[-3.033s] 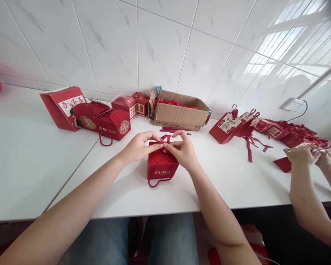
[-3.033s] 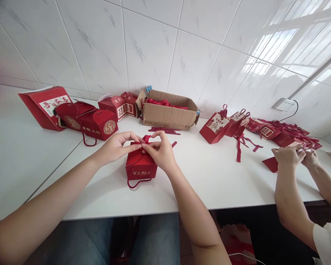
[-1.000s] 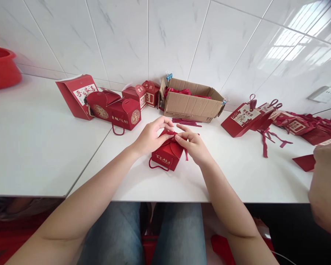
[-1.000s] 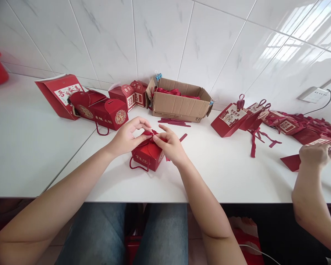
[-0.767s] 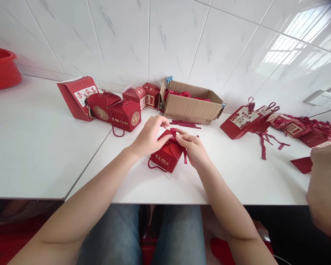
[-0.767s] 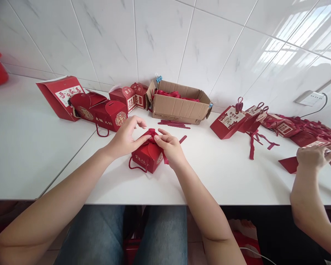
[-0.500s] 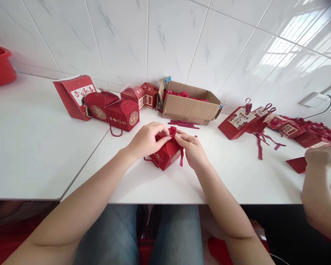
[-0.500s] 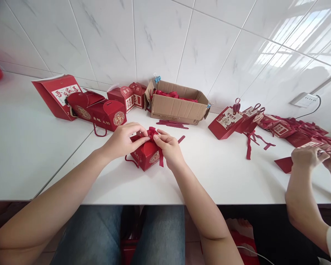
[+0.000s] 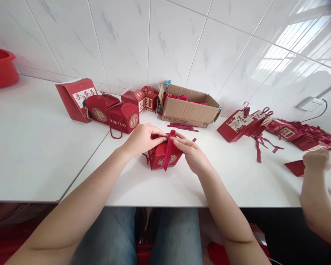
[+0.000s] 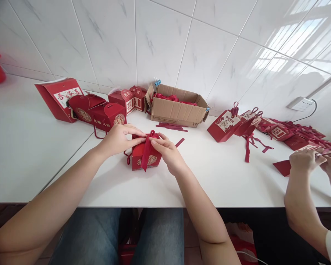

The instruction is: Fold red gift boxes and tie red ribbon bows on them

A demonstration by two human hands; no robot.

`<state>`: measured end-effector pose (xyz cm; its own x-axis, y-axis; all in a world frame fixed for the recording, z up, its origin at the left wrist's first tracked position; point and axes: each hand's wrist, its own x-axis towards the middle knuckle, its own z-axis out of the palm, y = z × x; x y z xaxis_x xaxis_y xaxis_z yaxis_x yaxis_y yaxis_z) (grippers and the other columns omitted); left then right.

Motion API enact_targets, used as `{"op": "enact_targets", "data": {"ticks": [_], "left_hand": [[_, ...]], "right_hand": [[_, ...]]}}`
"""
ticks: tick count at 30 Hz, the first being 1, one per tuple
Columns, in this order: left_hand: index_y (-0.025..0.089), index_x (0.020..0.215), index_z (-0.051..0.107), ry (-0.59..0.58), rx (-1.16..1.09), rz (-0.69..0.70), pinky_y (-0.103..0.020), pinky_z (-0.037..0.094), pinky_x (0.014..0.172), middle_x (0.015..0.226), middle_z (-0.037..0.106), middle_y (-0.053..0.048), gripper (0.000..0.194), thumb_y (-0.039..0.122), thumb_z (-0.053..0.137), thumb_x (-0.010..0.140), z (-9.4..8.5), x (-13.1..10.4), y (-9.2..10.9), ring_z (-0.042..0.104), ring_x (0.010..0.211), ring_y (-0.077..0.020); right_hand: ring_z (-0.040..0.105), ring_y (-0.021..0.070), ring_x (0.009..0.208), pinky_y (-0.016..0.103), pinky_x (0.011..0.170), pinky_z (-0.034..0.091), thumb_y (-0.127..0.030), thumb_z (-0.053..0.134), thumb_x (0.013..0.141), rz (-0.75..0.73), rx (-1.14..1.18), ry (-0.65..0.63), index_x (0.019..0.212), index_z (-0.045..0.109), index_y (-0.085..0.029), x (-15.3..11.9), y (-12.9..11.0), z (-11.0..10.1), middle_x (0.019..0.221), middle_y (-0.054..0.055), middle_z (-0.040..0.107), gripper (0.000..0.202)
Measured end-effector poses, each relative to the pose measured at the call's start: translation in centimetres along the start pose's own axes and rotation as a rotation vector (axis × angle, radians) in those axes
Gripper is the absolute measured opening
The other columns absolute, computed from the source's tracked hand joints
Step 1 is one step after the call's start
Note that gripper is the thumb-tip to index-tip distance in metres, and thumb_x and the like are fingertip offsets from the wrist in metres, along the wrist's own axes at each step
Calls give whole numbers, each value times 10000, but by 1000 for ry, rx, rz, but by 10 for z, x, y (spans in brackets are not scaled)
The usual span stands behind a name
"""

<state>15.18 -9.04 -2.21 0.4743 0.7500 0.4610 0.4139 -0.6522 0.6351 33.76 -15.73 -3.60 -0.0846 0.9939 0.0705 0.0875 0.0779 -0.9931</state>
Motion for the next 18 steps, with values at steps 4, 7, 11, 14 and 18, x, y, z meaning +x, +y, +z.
{"op": "enact_targets", "data": {"ticks": [4, 7, 11, 14, 18], "left_hand": [[218, 823, 772, 27, 35, 27, -349, 539, 803, 859, 757, -30, 149, 278, 645, 775, 1, -1, 2, 679, 861, -218], [205, 783, 768, 82, 80, 55, -339, 538, 787, 831, 755, -32, 149, 240, 623, 782, 4, -1, 2, 684, 812, -203], [180, 768, 756, 101, 119, 77, -331, 534, 749, 817, 745, -50, 150, 215, 611, 783, 5, -1, 0, 680, 772, -196], [176, 779, 743, 53, 114, 133, -335, 530, 771, 827, 740, -51, 146, 212, 603, 793, 6, 0, -3, 674, 803, -197], [183, 791, 721, -38, 78, 200, -335, 521, 787, 832, 731, -41, 143, 221, 585, 817, 6, -1, -4, 658, 837, -192]], "right_hand": [[114, 245, 1483, 441, 1154, 309, -543, 642, 795, 53, -42, -6, 1123, 689, -343, -4, -3, 1, 1516, -32, 354, 387], [162, 290, 1468, 445, 1136, 332, -565, 643, 781, 74, -113, 10, 1191, 648, -364, -7, -5, 3, 1583, -74, 174, 456], [291, 303, 1409, 478, 1120, 341, -555, 579, 835, -33, -301, 13, 1215, 630, -388, -7, -3, 4, 1534, -39, 299, 419], [400, 290, 1325, 491, 1073, 384, -502, 561, 865, -100, -425, 33, 1179, 659, -368, -7, -1, 1, 1427, 18, 448, 355], [531, 273, 1157, 482, 955, 465, -440, 592, 857, -193, -550, 106, 1036, 730, -315, -9, -4, -4, 1197, 77, 608, 258]]}}
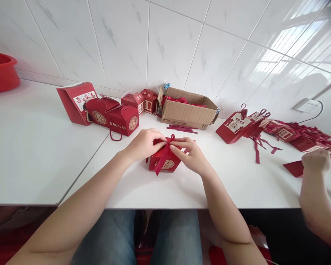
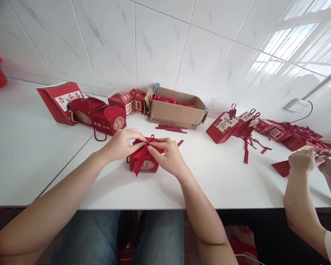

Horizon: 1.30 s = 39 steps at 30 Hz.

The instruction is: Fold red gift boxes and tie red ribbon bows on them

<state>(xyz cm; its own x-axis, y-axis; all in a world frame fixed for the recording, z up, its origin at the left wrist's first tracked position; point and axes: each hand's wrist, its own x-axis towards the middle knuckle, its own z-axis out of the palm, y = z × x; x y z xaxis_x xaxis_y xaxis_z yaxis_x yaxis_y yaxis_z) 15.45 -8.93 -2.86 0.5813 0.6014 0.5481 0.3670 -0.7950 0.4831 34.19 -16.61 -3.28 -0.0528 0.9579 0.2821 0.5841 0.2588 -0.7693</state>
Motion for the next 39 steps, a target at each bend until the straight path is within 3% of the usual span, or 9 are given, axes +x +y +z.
{"op": "enact_targets", "data": {"ticks": [6, 12, 15, 18, 21, 24, 27, 30, 39], "left_hand": [[181, 806, 689, -99, -79, 40, -320, 509, 777, 839, 712, -34, 113, 217, 582, 809, -1, -1, 7, 634, 835, -181], [183, 810, 665, -143, -131, 23, -299, 501, 767, 855, 693, -29, 95, 220, 577, 801, -3, -2, 10, 624, 826, -165], [183, 802, 653, -138, -120, 35, -292, 496, 756, 835, 687, -24, 84, 212, 574, 794, -3, -2, 10, 618, 817, -162], [183, 799, 648, -128, -111, 52, -290, 497, 752, 825, 687, -24, 85, 208, 566, 793, -2, -3, 11, 616, 813, -162], [181, 799, 644, -113, -116, 57, -287, 500, 762, 834, 688, -26, 78, 207, 571, 787, -1, -3, 12, 620, 816, -161], [184, 788, 638, -98, -144, 35, -273, 505, 760, 842, 685, -21, 58, 202, 585, 773, 0, -4, 12, 630, 804, -153], [183, 788, 642, -85, -183, 5, -260, 511, 745, 838, 684, -17, 58, 191, 594, 756, 0, -3, 13, 638, 783, -145], [179, 794, 662, -57, -191, 0, -268, 514, 757, 836, 684, -22, 85, 173, 588, 750, 0, -2, 13, 637, 787, -147], [175, 817, 664, -31, -160, 46, -262, 515, 739, 822, 671, -23, 125, 148, 552, 768, 0, -2, 12, 616, 755, -135]], "right_hand": [[627, 172, 773, 364, 736, 530, -366, 626, 835, -94, -43, -51, 843, 697, -221, 2, 0, -25, 905, 44, 699, 162], [653, 177, 868, 334, 744, 522, -269, 683, 789, -233, -30, -178, 1009, 611, -224, 3, 4, -36, 974, 40, 700, 236], [631, 144, 691, 311, 679, 508, -290, 659, 819, -223, 16, -180, 983, 578, -217, 1, 4, -35, 724, -12, 666, 197], [532, 106, 478, 260, 518, 451, -394, 594, 870, -133, 123, -142, 898, 559, -211, 1, 7, -36, 514, -69, 520, 189], [617, 136, 650, 265, 546, 482, -408, 571, 882, -193, 134, 74, 902, 591, -208, 5, 13, -32, 764, 18, 637, 203], [633, 191, 991, 304, 702, 545, -350, 577, 883, -361, 97, 57, 1144, 588, -254, 10, 16, -22, 1204, 84, 621, 279], [650, 177, 948, 317, 765, 553, -316, 563, 897, -451, 53, -5, 1133, 626, -258, 12, 14, -11, 1098, 61, 687, 251], [653, 159, 827, 299, 716, 554, -311, 589, 885, -468, 15, 44, 1001, 679, -239, 11, 11, -7, 950, 40, 717, 163], [609, 151, 768, 306, 669, 547, -253, 539, 905, -464, -66, 14, 993, 692, -232, 7, 13, -13, 914, 57, 647, 177]]}}
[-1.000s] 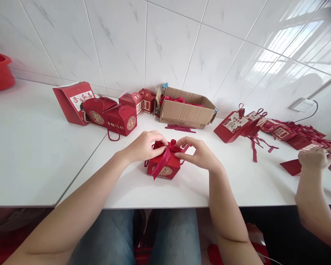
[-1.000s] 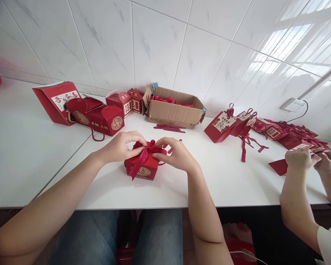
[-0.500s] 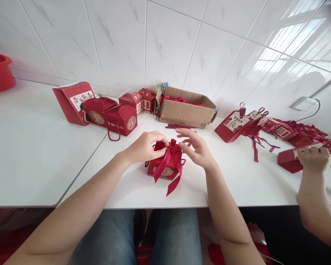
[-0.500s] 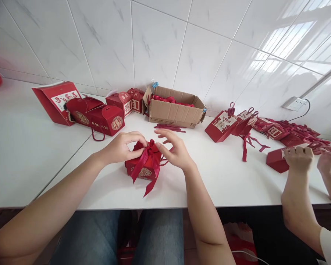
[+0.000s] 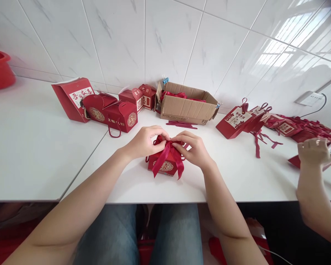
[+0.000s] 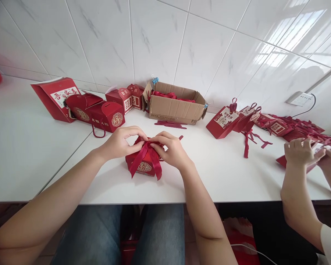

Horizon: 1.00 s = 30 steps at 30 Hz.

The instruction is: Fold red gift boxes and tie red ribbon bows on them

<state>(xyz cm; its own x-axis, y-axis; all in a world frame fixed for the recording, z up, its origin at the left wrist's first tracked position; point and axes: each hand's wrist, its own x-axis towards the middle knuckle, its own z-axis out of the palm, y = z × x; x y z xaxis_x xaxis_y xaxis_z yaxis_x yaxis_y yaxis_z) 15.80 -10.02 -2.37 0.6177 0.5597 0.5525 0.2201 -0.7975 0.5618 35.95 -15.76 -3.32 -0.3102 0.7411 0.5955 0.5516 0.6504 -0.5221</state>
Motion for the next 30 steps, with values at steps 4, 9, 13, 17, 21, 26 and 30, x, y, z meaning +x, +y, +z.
{"op": "enact_targets", "data": {"ticks": [4, 9, 13, 17, 21, 26, 30], "left_hand": [[173, 829, 663, 17, 47, -1, -269, 510, 738, 819, 671, -22, 135, 148, 548, 764, 0, 0, 0, 611, 751, -137], [179, 869, 698, 3, 118, 9, -308, 499, 777, 836, 685, -36, 190, 169, 525, 791, -4, 1, 1, 615, 852, -179], [188, 819, 685, -46, 115, -37, -327, 488, 810, 838, 678, -29, 166, 182, 519, 803, -8, 1, 2, 607, 893, -191], [185, 840, 642, -72, 68, -81, -337, 476, 849, 884, 656, -36, 130, 235, 523, 833, -7, 1, 1, 593, 929, -196], [186, 816, 592, -66, -37, -147, -330, 467, 861, 879, 640, -26, 146, 311, 530, 858, -6, 1, -1, 586, 888, -178], [193, 909, 607, -152, -101, -151, -349, 451, 911, 970, 650, -25, 134, 227, 551, 792, -10, 2, -5, 587, 943, -185], [194, 828, 608, -174, -55, -146, -345, 448, 921, 945, 635, -29, 109, 172, 547, 740, -11, 3, -7, 576, 980, -201]], "right_hand": [[583, 149, 777, 311, 667, 535, -190, 491, 918, -54, -18, -5, 1050, 694, -259, -4, 4, 0, 899, 52, 592, 252], [529, 156, 808, 326, 662, 528, -59, 387, 894, -131, -23, -85, 1095, 689, -287, -7, 6, -3, 887, 50, 493, 428], [542, 154, 816, 334, 697, 535, -90, 377, 917, -117, -19, -110, 1184, 632, -299, -6, 3, -6, 904, 49, 515, 425], [589, 167, 879, 325, 733, 540, -171, 470, 912, -51, 2, -103, 1178, 596, -252, -5, -1, -7, 999, 65, 599, 305], [580, 153, 789, 308, 684, 519, -195, 526, 883, -32, -21, -86, 1045, 615, -224, -5, -2, -6, 945, 54, 623, 187], [520, 130, 672, 295, 623, 482, -269, 596, 853, 44, -59, -75, 968, 614, -218, -4, -2, -9, 833, 28, 597, 127], [521, 124, 670, 288, 611, 462, -258, 595, 852, 55, -20, -110, 891, 620, -213, -3, 0, -11, 830, 22, 602, 64]]}}
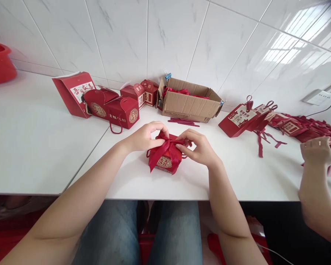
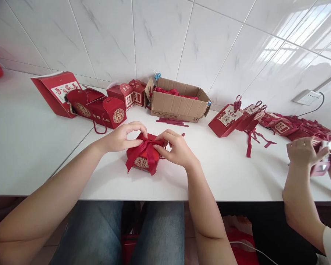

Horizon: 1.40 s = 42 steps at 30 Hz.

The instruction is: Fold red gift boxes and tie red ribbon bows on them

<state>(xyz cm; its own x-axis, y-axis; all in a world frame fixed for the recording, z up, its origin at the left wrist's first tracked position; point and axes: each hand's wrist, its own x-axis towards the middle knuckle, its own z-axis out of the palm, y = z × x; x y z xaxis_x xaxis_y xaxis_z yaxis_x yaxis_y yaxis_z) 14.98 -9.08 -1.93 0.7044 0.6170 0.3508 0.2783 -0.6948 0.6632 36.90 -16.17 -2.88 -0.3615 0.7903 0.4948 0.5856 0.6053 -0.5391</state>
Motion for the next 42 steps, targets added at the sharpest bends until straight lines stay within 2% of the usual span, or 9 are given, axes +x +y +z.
{"op": "enact_targets", "data": {"ticks": [3, 6, 9, 14, 21, 26, 32, 37, 42], "left_hand": [[193, 783, 602, 14, 4, 15, -338, 452, 899, 872, 632, -23, 50, 227, 567, 774, 1, 0, 1, 577, 929, -193], [186, 772, 601, 22, -29, 21, -320, 469, 830, 820, 629, -22, 108, 289, 582, 800, 2, 0, 3, 573, 828, -170], [180, 759, 590, -10, -80, 17, -298, 479, 774, 799, 631, -22, 164, 337, 588, 808, 2, 0, 6, 568, 773, -154], [180, 807, 601, -100, -131, 20, -284, 487, 792, 867, 655, -30, 172, 343, 560, 843, 1, 0, 7, 595, 828, -153], [178, 812, 599, -97, -103, 38, -270, 487, 775, 882, 630, -28, 122, 282, 556, 859, -2, 0, 1, 582, 831, -146], [180, 819, 597, -108, -41, 42, -284, 476, 787, 904, 620, -33, 142, 298, 540, 874, -3, -1, -3, 574, 846, -153], [189, 813, 587, -147, -40, 47, -318, 453, 893, 1036, 609, -56, 186, 343, 511, 884, -4, -2, -1, 544, 1030, -190], [178, 738, 543, -232, -118, 9, -353, 435, 946, 1191, 591, -63, 230, 375, 558, 855, -3, -1, 0, 527, 1103, -211], [184, 759, 625, -217, -149, 9, -393, 383, 1017, 1231, 594, -55, 201, 363, 585, 842, -2, 0, -2, 494, 1170, -239]], "right_hand": [[525, 124, 677, 288, 614, 456, -240, 581, 864, -1, 33, 44, 879, 626, -212, 1, 2, 1, 820, 22, 610, 54], [535, 131, 690, 290, 607, 461, -260, 572, 878, -4, 58, 76, 893, 645, -216, 1, 3, 3, 841, 35, 624, 86], [539, 128, 683, 288, 595, 470, -286, 576, 880, -31, 83, 47, 946, 665, -226, 1, 1, 4, 873, 41, 629, 126], [507, 117, 635, 284, 600, 476, -275, 559, 889, -82, 67, -10, 963, 675, -223, 0, -1, 5, 794, 26, 596, 147], [537, 125, 686, 286, 622, 471, -183, 439, 934, -165, 48, -51, 1060, 681, -256, -2, 3, 2, 836, 36, 559, 282], [514, 120, 686, 284, 627, 465, -126, 420, 921, -203, 43, -105, 1097, 676, -269, -5, 8, -2, 810, 19, 511, 342], [532, 121, 692, 282, 644, 472, -167, 464, 925, -156, 18, -97, 1117, 650, -243, -3, 1, -2, 832, 30, 564, 278], [545, 121, 711, 281, 662, 489, -205, 555, 883, -117, 38, -99, 1076, 642, -224, -2, -2, -3, 908, 44, 593, 212], [554, 121, 709, 264, 641, 475, -183, 551, 883, -55, 56, -71, 969, 637, -200, -1, 0, -1, 872, 37, 629, 123]]}}
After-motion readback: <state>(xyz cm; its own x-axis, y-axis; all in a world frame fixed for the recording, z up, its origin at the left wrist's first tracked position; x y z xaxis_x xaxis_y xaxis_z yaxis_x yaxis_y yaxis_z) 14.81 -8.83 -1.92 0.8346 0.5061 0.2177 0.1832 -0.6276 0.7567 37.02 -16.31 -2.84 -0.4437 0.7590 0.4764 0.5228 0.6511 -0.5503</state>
